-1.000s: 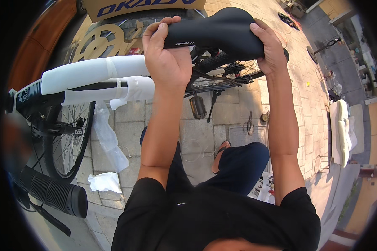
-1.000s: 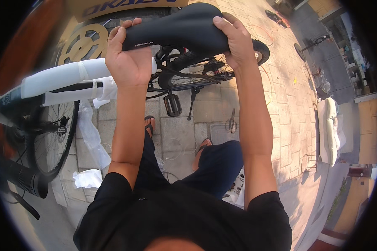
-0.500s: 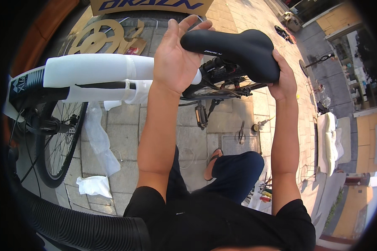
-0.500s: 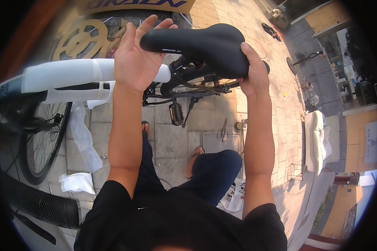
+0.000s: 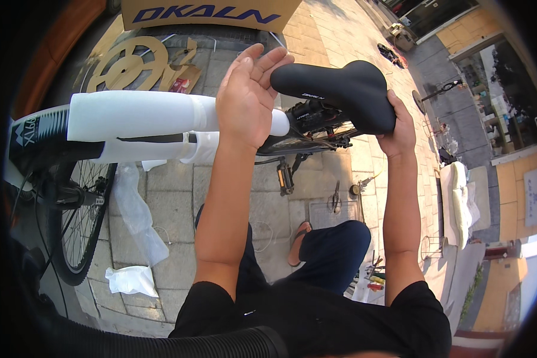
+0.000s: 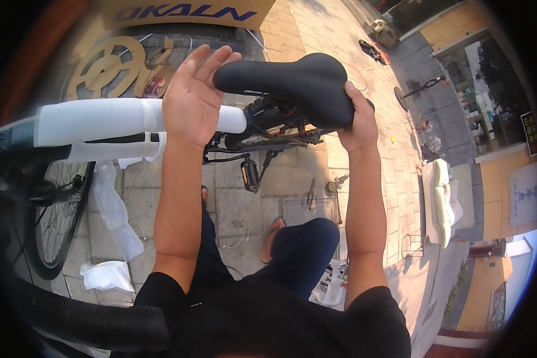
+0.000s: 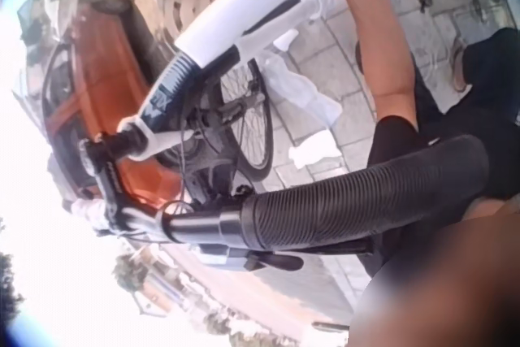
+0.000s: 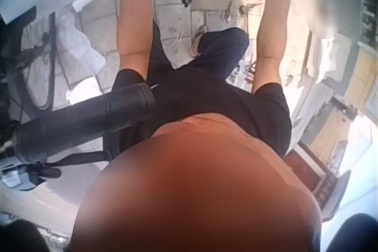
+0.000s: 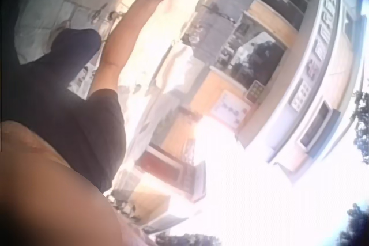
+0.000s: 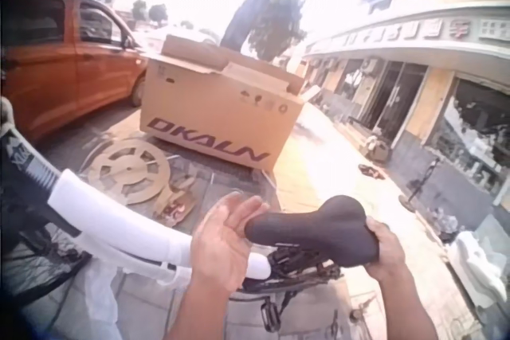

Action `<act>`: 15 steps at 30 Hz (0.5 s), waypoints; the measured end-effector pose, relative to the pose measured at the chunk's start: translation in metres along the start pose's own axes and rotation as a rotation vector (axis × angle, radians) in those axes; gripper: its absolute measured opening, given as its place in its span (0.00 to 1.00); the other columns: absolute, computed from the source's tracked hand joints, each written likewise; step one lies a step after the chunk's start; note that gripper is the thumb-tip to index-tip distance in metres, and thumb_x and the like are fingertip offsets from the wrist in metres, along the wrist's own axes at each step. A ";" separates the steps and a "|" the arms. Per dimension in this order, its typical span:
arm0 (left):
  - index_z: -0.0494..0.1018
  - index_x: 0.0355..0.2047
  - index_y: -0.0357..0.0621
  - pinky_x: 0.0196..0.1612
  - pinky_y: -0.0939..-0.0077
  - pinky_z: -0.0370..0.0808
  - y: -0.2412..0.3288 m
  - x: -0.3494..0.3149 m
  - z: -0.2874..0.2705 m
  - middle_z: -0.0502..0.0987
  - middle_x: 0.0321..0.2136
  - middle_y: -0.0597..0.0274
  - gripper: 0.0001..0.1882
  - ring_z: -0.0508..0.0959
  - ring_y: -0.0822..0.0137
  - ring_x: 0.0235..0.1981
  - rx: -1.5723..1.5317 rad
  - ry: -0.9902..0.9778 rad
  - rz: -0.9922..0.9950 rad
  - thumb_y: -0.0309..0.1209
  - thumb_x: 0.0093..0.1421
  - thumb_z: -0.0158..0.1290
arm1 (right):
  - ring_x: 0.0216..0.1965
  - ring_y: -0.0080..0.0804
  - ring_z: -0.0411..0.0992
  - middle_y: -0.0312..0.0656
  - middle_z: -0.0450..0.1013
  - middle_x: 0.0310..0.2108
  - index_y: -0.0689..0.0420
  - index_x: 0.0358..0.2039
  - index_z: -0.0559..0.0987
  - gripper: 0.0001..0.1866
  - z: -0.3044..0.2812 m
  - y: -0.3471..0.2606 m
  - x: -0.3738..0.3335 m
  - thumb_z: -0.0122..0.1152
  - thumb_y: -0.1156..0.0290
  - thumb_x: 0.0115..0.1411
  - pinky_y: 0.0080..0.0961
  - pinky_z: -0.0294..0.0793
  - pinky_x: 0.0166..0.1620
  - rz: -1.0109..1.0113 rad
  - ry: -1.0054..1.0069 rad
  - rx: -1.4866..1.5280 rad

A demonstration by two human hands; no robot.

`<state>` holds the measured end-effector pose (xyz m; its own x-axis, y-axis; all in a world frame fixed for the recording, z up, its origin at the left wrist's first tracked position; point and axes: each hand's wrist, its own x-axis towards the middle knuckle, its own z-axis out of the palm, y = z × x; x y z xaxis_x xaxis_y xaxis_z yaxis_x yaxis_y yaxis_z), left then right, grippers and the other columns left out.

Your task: The person assembles a bicycle by attaching the seat post and saddle. They use pliers to tighten a bolt on the seat post and then secure the saddle onto the post.

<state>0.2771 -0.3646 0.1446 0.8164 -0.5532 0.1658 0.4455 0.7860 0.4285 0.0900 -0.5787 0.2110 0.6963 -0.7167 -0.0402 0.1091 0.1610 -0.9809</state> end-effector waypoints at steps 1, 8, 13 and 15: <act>0.63 0.66 0.30 0.68 0.55 0.73 -0.002 -0.001 -0.001 0.74 0.62 0.37 0.25 0.77 0.48 0.62 0.078 0.037 0.018 0.38 0.79 0.42 | 0.37 0.29 0.82 0.43 0.83 0.44 0.61 0.55 0.78 0.20 -0.002 0.000 0.002 0.54 0.58 0.77 0.24 0.80 0.36 0.009 -0.064 0.011; 0.60 0.69 0.30 0.68 0.65 0.73 -0.026 -0.012 -0.010 0.75 0.62 0.41 0.23 0.78 0.58 0.62 0.704 -0.157 -0.089 0.19 0.75 0.41 | 0.43 0.32 0.85 0.46 0.83 0.48 0.63 0.58 0.78 0.22 -0.024 0.007 0.012 0.54 0.57 0.76 0.27 0.86 0.43 -0.020 -0.174 0.044; 0.62 0.69 0.34 0.66 0.65 0.73 -0.024 -0.020 -0.003 0.77 0.60 0.43 0.24 0.77 0.59 0.64 0.791 -0.174 -0.170 0.17 0.73 0.39 | 0.39 0.28 0.85 0.44 0.84 0.45 0.62 0.56 0.79 0.21 -0.029 0.003 0.013 0.54 0.57 0.76 0.24 0.85 0.36 0.014 -0.326 0.095; 0.62 0.68 0.33 0.66 0.65 0.73 -0.010 -0.020 -0.012 0.77 0.59 0.43 0.24 0.77 0.59 0.64 0.801 -0.063 -0.251 0.17 0.73 0.39 | 0.34 0.25 0.84 0.41 0.84 0.41 0.61 0.54 0.80 0.20 -0.025 0.002 0.012 0.54 0.56 0.76 0.21 0.82 0.30 0.019 -0.360 0.102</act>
<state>0.2607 -0.3577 0.1267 0.6956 -0.7181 0.0206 0.1962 0.2175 0.9561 0.0808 -0.6034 0.2035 0.9018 -0.4313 0.0286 0.1508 0.2520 -0.9559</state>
